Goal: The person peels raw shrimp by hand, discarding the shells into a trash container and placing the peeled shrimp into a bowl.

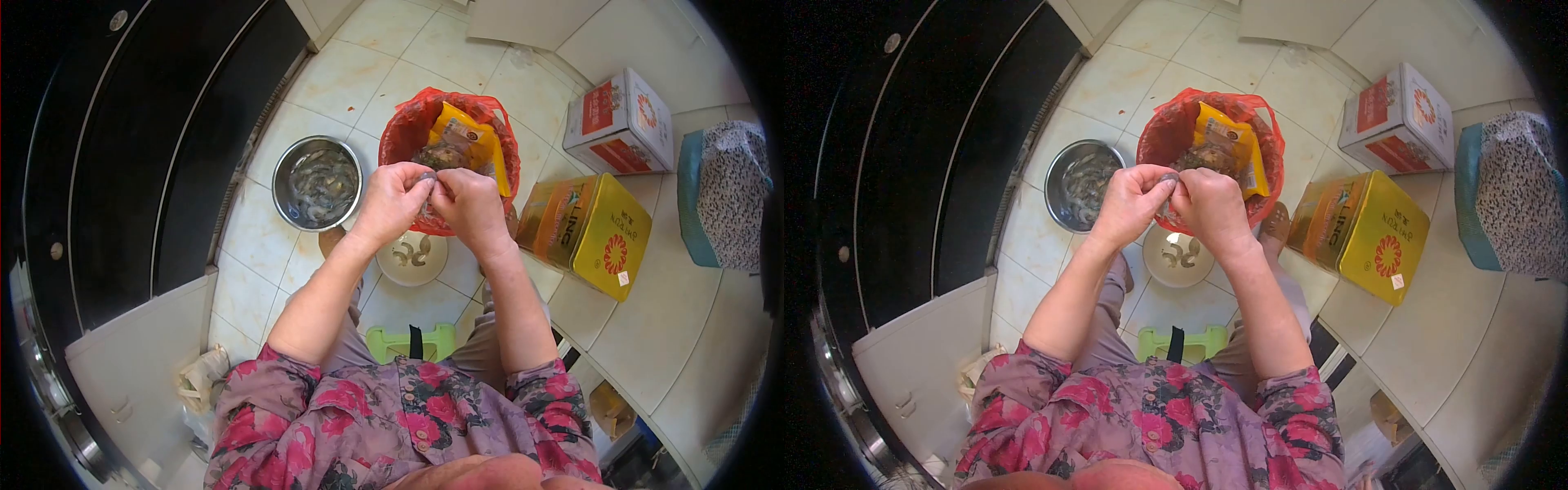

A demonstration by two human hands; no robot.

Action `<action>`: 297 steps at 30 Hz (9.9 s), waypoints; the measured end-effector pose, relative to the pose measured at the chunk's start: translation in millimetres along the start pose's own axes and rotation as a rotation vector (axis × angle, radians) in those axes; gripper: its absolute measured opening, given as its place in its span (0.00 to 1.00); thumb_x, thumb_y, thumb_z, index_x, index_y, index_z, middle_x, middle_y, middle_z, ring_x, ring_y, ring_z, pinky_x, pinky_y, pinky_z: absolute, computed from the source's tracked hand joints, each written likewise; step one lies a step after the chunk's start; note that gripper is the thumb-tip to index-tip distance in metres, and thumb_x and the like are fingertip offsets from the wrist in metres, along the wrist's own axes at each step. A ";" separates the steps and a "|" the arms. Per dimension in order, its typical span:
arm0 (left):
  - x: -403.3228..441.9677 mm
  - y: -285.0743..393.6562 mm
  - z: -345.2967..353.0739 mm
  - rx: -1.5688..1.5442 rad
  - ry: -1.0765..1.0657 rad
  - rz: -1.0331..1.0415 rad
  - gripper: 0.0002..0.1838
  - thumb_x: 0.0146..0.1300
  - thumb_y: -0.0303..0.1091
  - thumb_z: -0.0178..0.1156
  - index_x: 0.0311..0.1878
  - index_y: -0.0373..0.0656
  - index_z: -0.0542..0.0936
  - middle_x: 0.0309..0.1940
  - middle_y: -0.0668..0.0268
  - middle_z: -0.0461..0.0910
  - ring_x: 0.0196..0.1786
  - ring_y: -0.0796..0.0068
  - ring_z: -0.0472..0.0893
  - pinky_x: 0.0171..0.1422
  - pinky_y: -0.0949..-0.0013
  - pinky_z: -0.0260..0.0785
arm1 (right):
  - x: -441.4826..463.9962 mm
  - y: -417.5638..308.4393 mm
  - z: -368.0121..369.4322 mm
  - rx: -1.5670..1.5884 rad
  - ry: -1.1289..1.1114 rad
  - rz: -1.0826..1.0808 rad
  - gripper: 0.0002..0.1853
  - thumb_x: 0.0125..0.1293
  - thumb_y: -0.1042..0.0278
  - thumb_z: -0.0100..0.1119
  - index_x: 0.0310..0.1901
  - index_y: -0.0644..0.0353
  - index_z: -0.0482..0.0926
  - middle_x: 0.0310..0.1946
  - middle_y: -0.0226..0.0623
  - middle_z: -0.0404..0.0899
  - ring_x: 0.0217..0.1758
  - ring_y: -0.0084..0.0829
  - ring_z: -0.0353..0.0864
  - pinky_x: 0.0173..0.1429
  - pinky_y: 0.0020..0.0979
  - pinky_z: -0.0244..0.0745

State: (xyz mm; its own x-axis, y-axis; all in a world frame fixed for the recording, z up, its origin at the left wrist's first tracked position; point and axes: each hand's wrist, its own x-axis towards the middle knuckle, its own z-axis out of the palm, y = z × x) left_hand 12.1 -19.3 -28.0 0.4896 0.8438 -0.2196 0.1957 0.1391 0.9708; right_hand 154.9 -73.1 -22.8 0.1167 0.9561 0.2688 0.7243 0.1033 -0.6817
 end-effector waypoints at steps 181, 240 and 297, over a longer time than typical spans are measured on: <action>-4.4 34.6 -14.6 -0.296 -0.203 -0.266 0.08 0.63 0.28 0.62 0.43 0.36 0.83 0.33 0.64 0.86 0.22 0.88 0.71 0.25 0.83 0.63 | 3.4 0.7 -34.8 0.610 -0.376 0.553 0.11 0.65 0.74 0.50 0.40 0.72 0.81 0.24 0.40 0.84 0.26 0.25 0.86 0.33 0.26 0.81; 1.0 17.8 -5.9 -0.275 -0.105 -0.262 0.08 0.62 0.28 0.63 0.40 0.32 0.81 0.31 0.62 0.84 0.30 0.81 0.82 0.35 0.77 0.78 | -7.4 -2.0 -16.8 0.062 -0.050 -0.010 0.04 0.57 0.75 0.60 0.32 0.65 0.78 0.28 0.46 0.78 0.33 0.46 0.80 0.38 0.42 0.76; 4.2 4.3 5.5 -0.147 0.060 -0.144 0.08 0.58 0.23 0.59 0.39 0.30 0.82 0.25 0.63 0.83 0.24 0.81 0.80 0.29 0.77 0.74 | -6.8 0.4 1.1 -0.070 -0.115 0.036 0.06 0.62 0.70 0.58 0.31 0.64 0.78 0.29 0.49 0.80 0.35 0.48 0.82 0.40 0.44 0.77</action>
State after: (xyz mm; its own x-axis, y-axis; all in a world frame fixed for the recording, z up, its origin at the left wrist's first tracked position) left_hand 19.7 -18.0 -25.3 0.4131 0.8387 -0.3548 0.1317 0.3305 0.9346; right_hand 153.7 -79.2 -25.7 0.0682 0.9843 0.1626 0.7670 0.0525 -0.6394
